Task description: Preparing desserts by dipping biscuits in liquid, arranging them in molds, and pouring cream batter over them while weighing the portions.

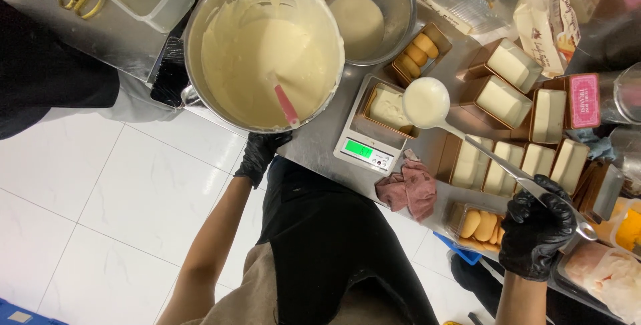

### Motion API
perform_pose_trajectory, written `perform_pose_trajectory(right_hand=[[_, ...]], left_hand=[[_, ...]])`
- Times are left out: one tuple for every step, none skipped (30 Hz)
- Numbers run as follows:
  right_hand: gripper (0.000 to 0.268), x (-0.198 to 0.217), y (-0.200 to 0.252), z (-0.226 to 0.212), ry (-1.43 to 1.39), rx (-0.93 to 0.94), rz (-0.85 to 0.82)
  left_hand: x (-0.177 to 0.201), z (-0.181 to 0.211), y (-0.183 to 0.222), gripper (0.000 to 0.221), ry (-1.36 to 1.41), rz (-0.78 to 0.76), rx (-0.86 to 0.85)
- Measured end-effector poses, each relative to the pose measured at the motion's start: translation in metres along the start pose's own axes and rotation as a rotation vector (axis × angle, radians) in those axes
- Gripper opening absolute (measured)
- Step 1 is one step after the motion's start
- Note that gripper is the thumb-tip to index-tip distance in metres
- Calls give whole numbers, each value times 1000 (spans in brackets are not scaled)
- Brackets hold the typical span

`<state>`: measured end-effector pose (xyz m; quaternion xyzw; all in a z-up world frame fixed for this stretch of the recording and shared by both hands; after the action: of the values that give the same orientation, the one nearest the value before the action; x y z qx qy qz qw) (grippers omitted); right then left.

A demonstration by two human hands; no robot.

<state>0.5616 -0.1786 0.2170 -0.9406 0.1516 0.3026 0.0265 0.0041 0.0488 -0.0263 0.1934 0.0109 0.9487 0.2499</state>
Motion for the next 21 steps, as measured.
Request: perform_pose_trajectory(right_hand=[[21,1,-2,-6,1,1,-2],[24,2,-3,-12,50,5,-2],[26,3,-5,-19,99,10,-2],[26,-8,-9,-26,99,10,-5],[27,-21,-13,-34,123,24,-24],[28,-33,-18,-42,146,37,-45],[28,-49,-21,-48,145,37,-48],[28,-62,-24,-55,202,39,23],[28,-76,-27,-62,259,42,94],[28,-88,-32,-63,258,43,92],[28,-99,-37,-64,276,25,127],[28,-109,-41,-65,295,8,162],[28,-123,-52,-64,294,10,161],[26,-142,-64,-59,221,-21,42],[25,-162,-75,-55,147,-53,-77],[25,-189,-85,-45,146,-50,-77],[23,-216,-96,-33,75,-81,-84],[22,-243,-105,-21,4,-112,-93],[22,-250,-119,3,4,-110,-95],[30,-260,-132,31,64,-225,-151],[38,-269,-146,60,124,-339,-206]], left_hand=[[1,1,0,34,0,2,-1],[2,3,0,38,-14,17,-7],[3,5,0,42,-28,32,-14],[3,3,0,42,-28,35,-15],[1,-1,1,38,-6,9,28],[0,-5,1,35,17,-16,71],[1,-3,3,35,16,-14,70],[1,0,4,32,-23,-14,35],[2,4,5,29,-63,-15,0],[3,8,5,29,-64,-13,-1],[5,11,6,29,-26,-11,15],[5,14,6,28,12,-9,29],[5,14,6,28,11,-7,27],[5,11,5,28,31,-19,65],[5,9,4,29,51,-30,103],[5,9,4,29,49,-30,101],[6,10,4,29,59,-22,82],[7,11,4,30,69,-11,62],[5,6,5,30,68,-9,59],[3,1,5,28,86,-22,62],[1,-4,5,26,104,-36,65]])
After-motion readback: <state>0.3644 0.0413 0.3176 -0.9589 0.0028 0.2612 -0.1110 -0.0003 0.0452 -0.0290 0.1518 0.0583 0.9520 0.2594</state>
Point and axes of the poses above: each hand's wrist, its own y-axis away from the middle knuckle, its own x-axis out of the back of the hand, z = x × y, the point moved 5 cm from there along -y, towards the middle knuckle, and after that the axes turned 15 degrees about -z, right-handed, at the moved point
